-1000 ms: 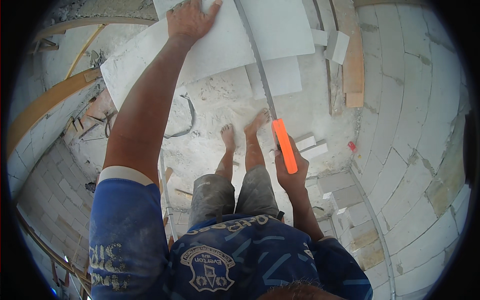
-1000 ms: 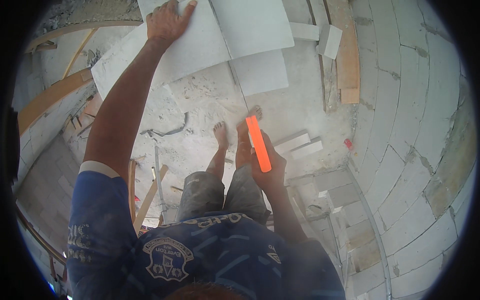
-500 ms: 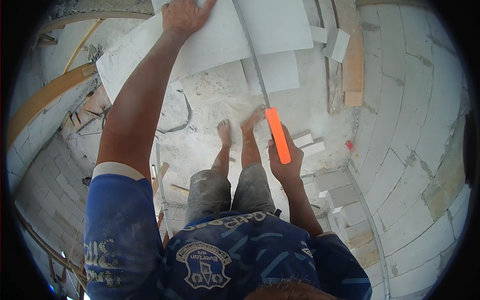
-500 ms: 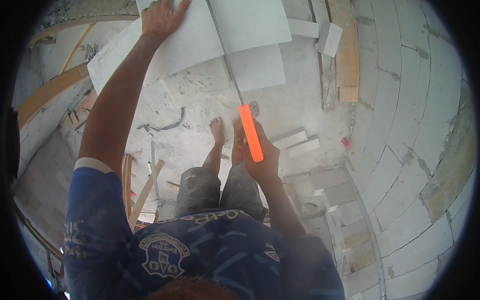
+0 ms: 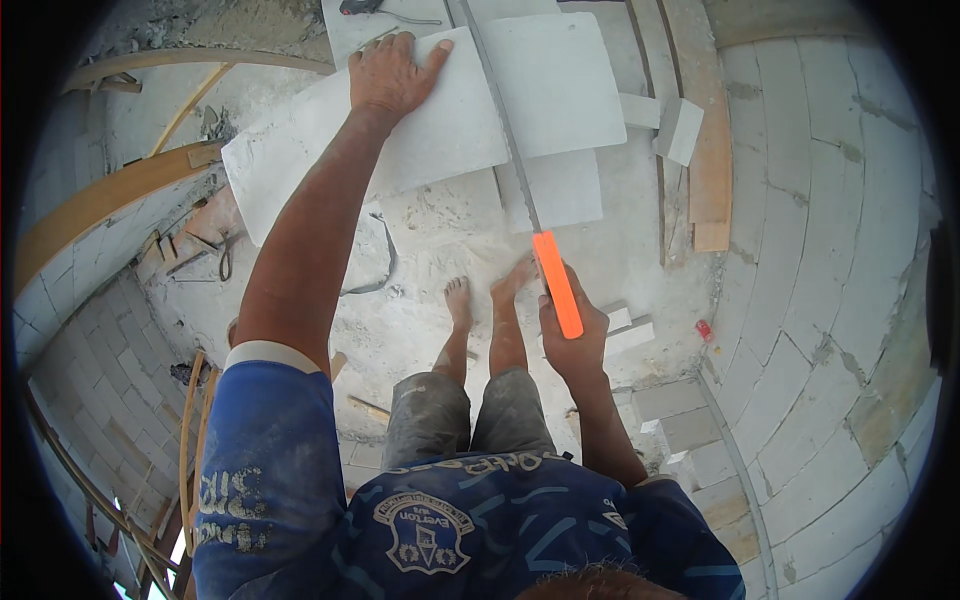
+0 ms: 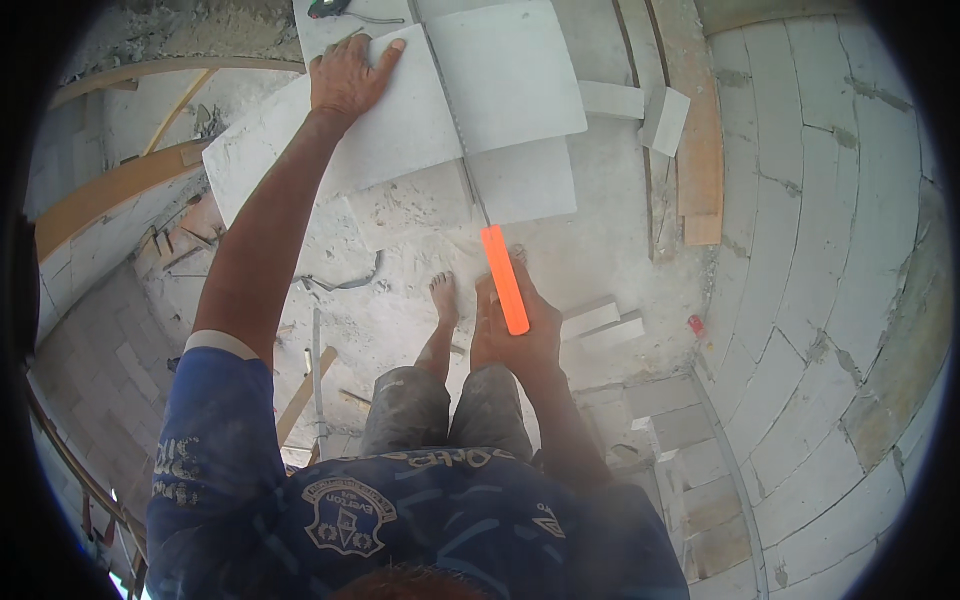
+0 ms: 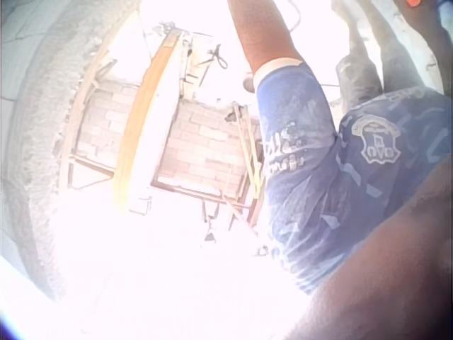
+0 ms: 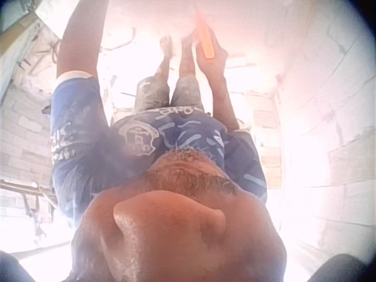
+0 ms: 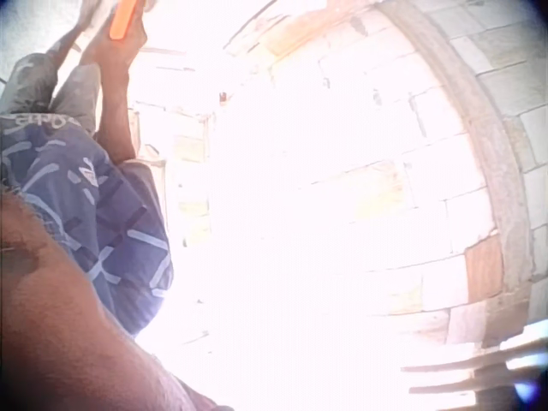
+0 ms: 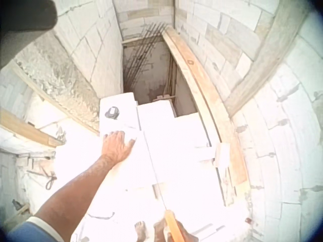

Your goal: The person measures a large white stone block with a yellow tape measure and marks it using a pencil, then uses a hand saw to cut through the stone at the marked line.

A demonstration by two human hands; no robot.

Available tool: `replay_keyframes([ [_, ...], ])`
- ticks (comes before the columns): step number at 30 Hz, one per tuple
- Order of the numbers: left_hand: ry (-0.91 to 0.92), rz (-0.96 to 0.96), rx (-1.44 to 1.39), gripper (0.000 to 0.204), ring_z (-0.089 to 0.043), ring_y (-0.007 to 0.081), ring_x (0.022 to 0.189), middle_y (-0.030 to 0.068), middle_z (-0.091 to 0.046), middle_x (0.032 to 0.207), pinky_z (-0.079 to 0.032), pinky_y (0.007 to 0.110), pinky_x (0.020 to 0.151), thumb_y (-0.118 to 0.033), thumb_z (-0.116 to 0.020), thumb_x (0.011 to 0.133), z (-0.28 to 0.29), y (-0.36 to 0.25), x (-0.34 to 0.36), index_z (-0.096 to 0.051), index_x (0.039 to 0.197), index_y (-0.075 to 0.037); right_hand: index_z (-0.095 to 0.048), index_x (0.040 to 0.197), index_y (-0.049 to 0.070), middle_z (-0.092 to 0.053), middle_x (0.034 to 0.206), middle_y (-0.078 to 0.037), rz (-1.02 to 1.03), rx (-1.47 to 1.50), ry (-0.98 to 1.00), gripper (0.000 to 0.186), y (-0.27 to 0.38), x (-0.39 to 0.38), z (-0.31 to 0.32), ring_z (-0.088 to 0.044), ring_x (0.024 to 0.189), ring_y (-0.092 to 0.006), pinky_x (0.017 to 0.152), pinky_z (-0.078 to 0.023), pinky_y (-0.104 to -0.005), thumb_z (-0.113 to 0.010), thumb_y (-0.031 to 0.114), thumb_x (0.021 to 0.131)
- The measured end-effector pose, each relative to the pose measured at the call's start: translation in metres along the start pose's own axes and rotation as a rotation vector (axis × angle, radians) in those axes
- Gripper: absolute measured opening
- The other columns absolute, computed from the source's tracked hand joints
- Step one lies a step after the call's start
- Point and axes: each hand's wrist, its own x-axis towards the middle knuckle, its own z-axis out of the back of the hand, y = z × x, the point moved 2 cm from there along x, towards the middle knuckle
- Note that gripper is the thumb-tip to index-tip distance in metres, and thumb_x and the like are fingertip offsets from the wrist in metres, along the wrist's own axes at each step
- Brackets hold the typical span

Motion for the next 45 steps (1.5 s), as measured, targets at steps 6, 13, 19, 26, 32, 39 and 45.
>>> replay_keyframes([
  [6,0.013,-0.007,-0.077,0.080,-0.061,0.0333,0.122,0.0169,-0.070,0.123,-0.038,0.048,0.107,-0.075,-0.037,0.096,-0.001,-0.003,0.006,-0.069,0.118,-0.005,-0.057,0.142,-0.002,-0.074,0.102,-0.012,-0.013,0.184,-0.034,0.052,0.002,0.020,-0.005,-0.070,0.087,-0.0135,0.079,-0.056,-0.0288,-0.063,-0.004,0.091],
  [13,-0.190,-0.045,-0.089,0.075,-0.056,0.0309,0.128,0.0162,-0.067,0.127,-0.035,0.046,0.110,-0.072,-0.048,0.095,-0.007,0.001,-0.005,-0.065,0.127,-0.006,-0.056,0.141,-0.003,-0.074,0.103,-0.012,0.112,0.114,-0.069,0.051,0.013,0.019,-0.009,-0.068,0.085,-0.0122,0.077,-0.055,-0.0275,-0.073,0.015,0.097],
  [19,-0.328,0.015,-0.050,0.083,-0.039,0.0332,0.144,0.0174,-0.054,0.146,-0.026,0.059,0.116,-0.072,-0.055,0.093,-0.012,0.002,-0.031,-0.056,0.139,-0.004,-0.057,0.140,-0.003,-0.072,0.112,-0.013,0.132,0.191,-0.105,0.048,0.017,0.011,-0.008,-0.067,0.092,-0.0144,0.082,-0.054,-0.0286,-0.071,0.019,0.099],
  [26,-0.290,-0.003,-0.087,0.087,-0.026,0.0348,0.151,0.0156,-0.038,0.160,-0.015,0.069,0.118,-0.072,-0.048,0.095,-0.016,-0.007,-0.071,-0.045,0.151,-0.006,-0.061,0.135,0.000,-0.073,0.104,-0.013,-0.009,0.193,-0.158,0.042,0.009,-0.020,-0.007,-0.069,0.091,-0.0185,0.084,-0.054,-0.0304,-0.068,0.017,0.098],
  [32,-0.209,0.050,0.021,0.090,-0.018,0.0369,0.155,0.0149,-0.030,0.166,-0.010,0.068,0.121,-0.074,-0.039,0.096,-0.015,-0.001,-0.072,-0.035,0.158,-0.009,-0.064,0.132,0.001,-0.072,0.097,-0.009,0.129,0.096,-0.241,0.036,-0.021,-0.114,-0.002,-0.065,0.081,-0.0141,0.077,-0.054,-0.0283,-0.066,0.017,0.099],
  [39,-0.192,0.036,0.062,0.090,-0.017,0.0385,0.156,0.0168,-0.029,0.166,-0.010,0.067,0.121,-0.075,-0.036,0.096,-0.020,-0.010,-0.069,-0.034,0.159,-0.010,-0.064,0.131,-0.001,-0.072,0.094,-0.011,0.163,0.126,-0.235,0.037,-0.004,-0.003,-0.017,-0.067,0.079,-0.0169,0.075,-0.054,-0.0306,-0.066,0.017,0.098],
  [45,-0.262,0.006,0.065,0.090,-0.023,0.0397,0.153,0.0191,-0.033,0.163,-0.013,0.066,0.121,-0.074,-0.043,0.096,-0.018,0.002,-0.070,-0.037,0.157,-0.008,-0.063,0.134,-0.001,-0.074,0.096,-0.011,0.200,0.021,-0.220,0.039,-0.028,-0.091,-0.010,-0.070,0.080,-0.0184,0.075,-0.055,-0.0318,-0.064,0.016,0.100],
])
